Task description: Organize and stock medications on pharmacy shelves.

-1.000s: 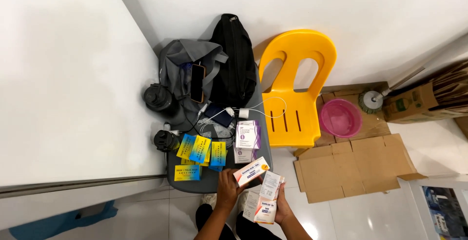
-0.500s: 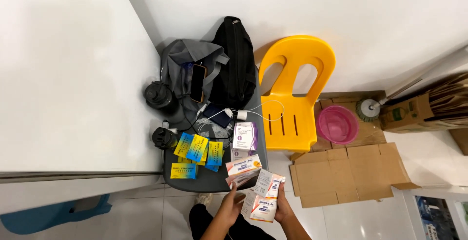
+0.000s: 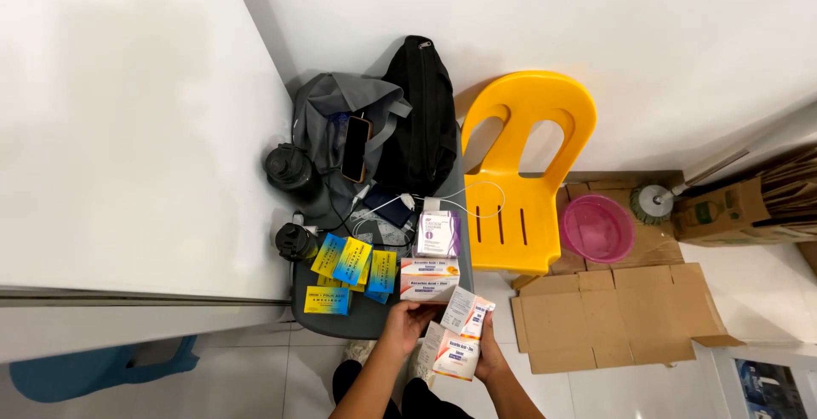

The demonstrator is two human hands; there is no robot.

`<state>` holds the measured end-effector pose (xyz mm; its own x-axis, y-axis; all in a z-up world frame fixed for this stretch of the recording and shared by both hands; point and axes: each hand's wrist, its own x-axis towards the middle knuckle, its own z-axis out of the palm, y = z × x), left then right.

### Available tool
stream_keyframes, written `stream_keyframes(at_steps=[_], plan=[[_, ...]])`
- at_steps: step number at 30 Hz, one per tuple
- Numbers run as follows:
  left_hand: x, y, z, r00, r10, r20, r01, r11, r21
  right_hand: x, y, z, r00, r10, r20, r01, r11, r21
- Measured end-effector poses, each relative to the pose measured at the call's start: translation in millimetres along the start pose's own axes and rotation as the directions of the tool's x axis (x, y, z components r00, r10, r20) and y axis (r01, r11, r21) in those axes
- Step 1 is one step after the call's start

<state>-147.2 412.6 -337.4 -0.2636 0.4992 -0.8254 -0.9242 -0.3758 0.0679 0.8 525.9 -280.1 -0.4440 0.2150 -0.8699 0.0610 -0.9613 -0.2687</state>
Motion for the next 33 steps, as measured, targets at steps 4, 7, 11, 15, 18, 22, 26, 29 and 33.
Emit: stream_keyframes(at_steps=[4, 7, 11, 15, 18, 22, 26, 29, 33], plan=[[-7, 8, 21, 1.0, 0.002, -0.029, -0.003, 1.0, -0.028, -3, -7, 12, 1.0, -0.011, 0.004, 0.011, 1.0, -0.013], [-3, 11, 25, 1.0, -0.022, -0.003, 0.022, 0.999, -0.042, -2, -8, 13, 1.0, -0.023, -0.009, 0.023, 1.0, -0.003], [-10, 9, 24, 1.0, 0.012, -0.024, -0.012, 1.0, -0.01, -11, -6, 17, 0.999, -0.032, 0.039, 0.032, 0.999, 0.007], [-14, 4, 10, 0.999, -0.002, -0.041, 0.003, 1.0, 0.026, -18, -1, 9, 0.999, -0.04, 0.011, 0.039, 0.998, 0.055], [5, -9, -30, 0.999, -0.024, -0.045, 0.03, 0.99, 0.137, -16, 4, -9, 0.998, -0.042, -0.05, 0.045, 0.997, 0.06], [-91, 0, -4, 0.984, -0.143, 0.105, -0.014, 0.528, 0.849, -25, 3, -16, 0.997, -0.078, -0.002, 0.078, 0.997, 0.0], [-106, -3, -34, 0.962, -0.191, 0.194, -0.128, 0.312, 0.941, -29, 12, -15, 0.99, -0.132, -0.046, 0.129, 0.99, -0.055], [-87, 2, -69, 0.948, -0.045, 0.315, -0.304, 0.168, 0.938, -38, 15, -1, 0.977, -0.181, 0.114, 0.2, 0.96, -0.198], [-54, 17, -103, 0.719, 0.265, 0.642, -0.672, 0.03, 0.74, -24, 11, 0, 0.867, -0.287, 0.408, 0.418, 0.864, -0.281]])
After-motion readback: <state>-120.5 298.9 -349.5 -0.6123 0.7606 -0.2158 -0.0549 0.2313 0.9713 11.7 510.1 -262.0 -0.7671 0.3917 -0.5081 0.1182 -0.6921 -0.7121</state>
